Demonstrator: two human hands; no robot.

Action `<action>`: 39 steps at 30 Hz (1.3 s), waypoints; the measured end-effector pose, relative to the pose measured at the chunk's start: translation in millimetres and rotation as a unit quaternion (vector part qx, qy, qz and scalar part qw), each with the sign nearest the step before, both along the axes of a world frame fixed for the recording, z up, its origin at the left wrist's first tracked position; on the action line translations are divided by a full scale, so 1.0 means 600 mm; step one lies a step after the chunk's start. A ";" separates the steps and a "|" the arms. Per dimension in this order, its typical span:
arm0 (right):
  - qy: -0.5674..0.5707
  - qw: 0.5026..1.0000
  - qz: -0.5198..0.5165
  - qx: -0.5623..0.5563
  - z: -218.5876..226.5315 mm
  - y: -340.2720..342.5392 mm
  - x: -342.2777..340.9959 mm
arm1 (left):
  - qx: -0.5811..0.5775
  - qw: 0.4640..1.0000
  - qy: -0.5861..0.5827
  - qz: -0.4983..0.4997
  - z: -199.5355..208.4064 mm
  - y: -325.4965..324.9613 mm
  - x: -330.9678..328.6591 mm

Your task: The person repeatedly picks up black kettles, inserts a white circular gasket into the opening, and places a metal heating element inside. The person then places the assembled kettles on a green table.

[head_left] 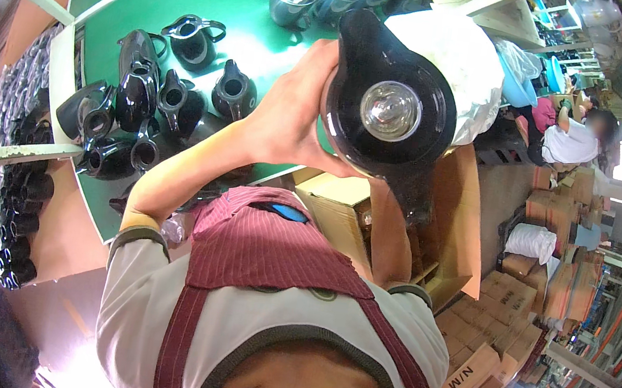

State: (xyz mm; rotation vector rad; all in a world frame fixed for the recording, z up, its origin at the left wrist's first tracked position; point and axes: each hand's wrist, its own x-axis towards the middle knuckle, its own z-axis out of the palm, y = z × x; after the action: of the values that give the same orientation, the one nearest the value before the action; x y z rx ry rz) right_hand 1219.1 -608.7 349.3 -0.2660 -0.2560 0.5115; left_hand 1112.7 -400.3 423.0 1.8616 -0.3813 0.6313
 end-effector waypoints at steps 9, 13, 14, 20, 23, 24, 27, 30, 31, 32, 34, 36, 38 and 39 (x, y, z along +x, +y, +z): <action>-0.230 0.934 -0.085 -0.258 0.011 0.066 -0.008 | -0.335 0.935 0.083 0.078 -0.107 0.029 0.052; -0.391 0.800 -0.161 -0.426 0.046 0.190 0.000 | -0.593 0.800 -0.022 0.091 -0.202 0.089 0.103; -0.433 0.755 -0.187 -0.456 0.047 0.221 0.014 | -0.601 0.796 -0.017 0.073 -0.213 0.113 0.118; -0.614 0.630 -0.251 -0.405 -0.040 0.486 0.126 | -0.732 0.674 0.095 -0.022 -0.295 0.324 0.137; -0.664 0.526 -0.327 -0.420 -0.109 0.602 0.190 | -0.662 0.702 0.248 0.089 -0.262 0.327 0.100; -0.652 0.543 -0.285 -0.446 -0.146 0.634 0.225 | -0.583 0.761 0.271 0.089 -0.251 0.322 0.079; -0.596 0.623 -0.179 -0.475 -0.257 0.709 0.309 | -0.503 0.806 0.304 0.068 -0.258 0.327 -0.024; -0.627 0.576 -0.188 -0.490 -0.315 0.754 0.356 | -0.527 0.808 0.253 0.074 -0.267 0.302 -0.097; -0.652 0.531 -0.206 -0.500 -0.332 0.752 0.369 | -0.533 0.812 0.231 0.058 -0.279 0.291 -0.111; -0.685 0.506 -0.196 -0.487 -0.336 0.744 0.383 | -0.531 0.810 0.243 0.054 -0.281 0.281 -0.118; -0.702 0.485 -0.221 -0.473 -0.348 0.741 0.403 | -0.513 0.812 0.276 0.037 -0.287 0.270 -0.112; -0.759 0.327 -0.189 -0.530 -0.340 0.742 0.397 | -0.494 0.817 0.297 0.023 -0.284 0.259 -0.100; -0.749 0.354 -0.228 -0.511 -0.317 0.725 0.366 | -0.484 0.825 0.291 -0.001 -0.285 0.259 -0.078; -0.729 0.398 -0.176 -0.528 -0.278 0.710 0.342 | -0.473 0.833 0.287 -0.006 -0.281 0.261 -0.069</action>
State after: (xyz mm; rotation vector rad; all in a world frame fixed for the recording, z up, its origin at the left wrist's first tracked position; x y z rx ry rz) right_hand 1424.2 -182.9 182.5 -2.0550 -1.5891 -0.2603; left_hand 1071.4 -243.7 254.3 0.9886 0.2985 0.1446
